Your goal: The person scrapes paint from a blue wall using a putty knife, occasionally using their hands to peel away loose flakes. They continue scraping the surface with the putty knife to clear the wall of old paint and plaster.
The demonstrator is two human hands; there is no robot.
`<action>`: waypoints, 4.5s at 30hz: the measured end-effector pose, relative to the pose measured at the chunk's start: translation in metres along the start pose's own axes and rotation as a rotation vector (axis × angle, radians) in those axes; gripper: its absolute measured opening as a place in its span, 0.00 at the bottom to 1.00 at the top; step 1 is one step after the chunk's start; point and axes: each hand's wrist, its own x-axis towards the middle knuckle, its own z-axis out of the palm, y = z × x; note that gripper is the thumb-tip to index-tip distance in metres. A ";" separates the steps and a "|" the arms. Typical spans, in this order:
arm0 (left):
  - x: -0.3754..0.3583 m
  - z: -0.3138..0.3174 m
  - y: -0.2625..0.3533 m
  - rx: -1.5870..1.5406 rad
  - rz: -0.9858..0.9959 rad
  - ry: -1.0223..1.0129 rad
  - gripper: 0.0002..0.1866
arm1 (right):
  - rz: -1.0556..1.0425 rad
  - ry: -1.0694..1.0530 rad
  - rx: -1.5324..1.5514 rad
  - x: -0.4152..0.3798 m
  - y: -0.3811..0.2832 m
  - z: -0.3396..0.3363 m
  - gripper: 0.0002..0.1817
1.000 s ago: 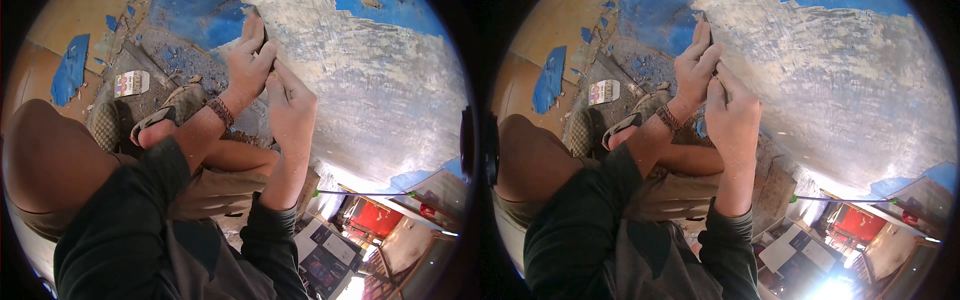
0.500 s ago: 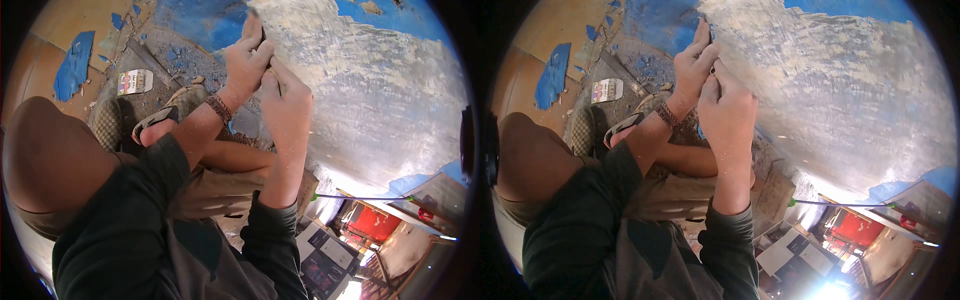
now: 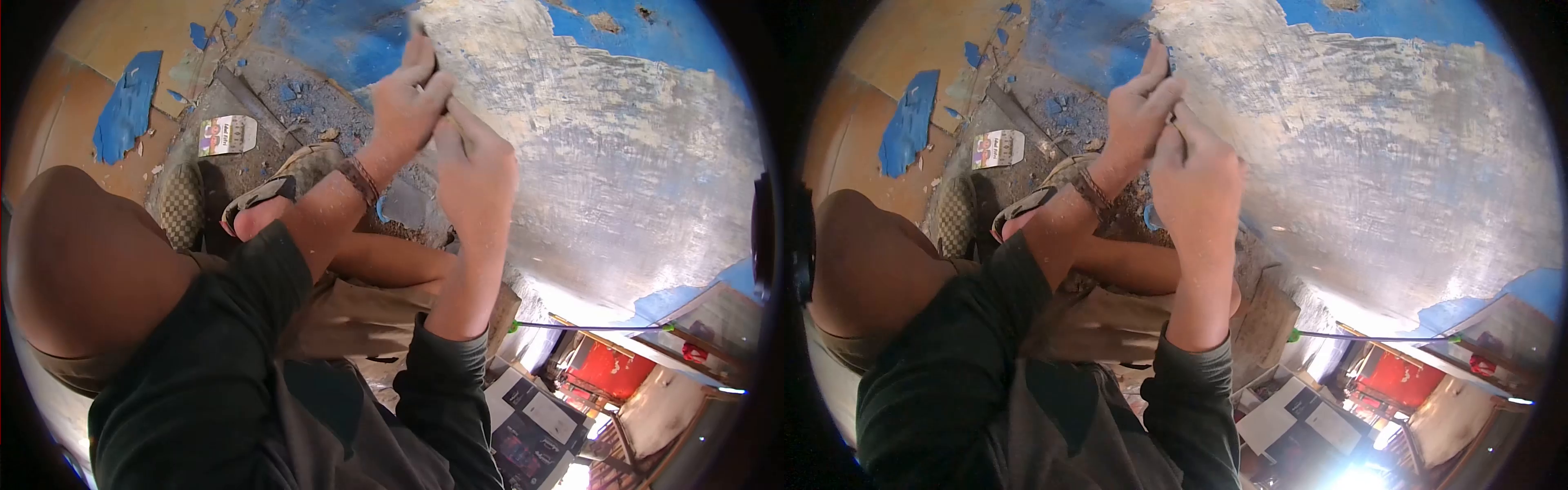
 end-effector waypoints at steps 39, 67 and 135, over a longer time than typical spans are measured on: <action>0.008 -0.014 0.001 0.164 0.162 -0.075 0.30 | -0.101 0.137 0.207 -0.011 0.036 0.032 0.19; 0.055 -0.037 0.017 0.720 0.751 0.173 0.32 | -0.070 0.181 0.554 -0.032 0.072 0.054 0.17; 0.008 -0.052 0.021 -0.134 -0.079 -0.857 0.48 | 0.090 -0.101 -0.153 0.006 -0.028 -0.007 0.18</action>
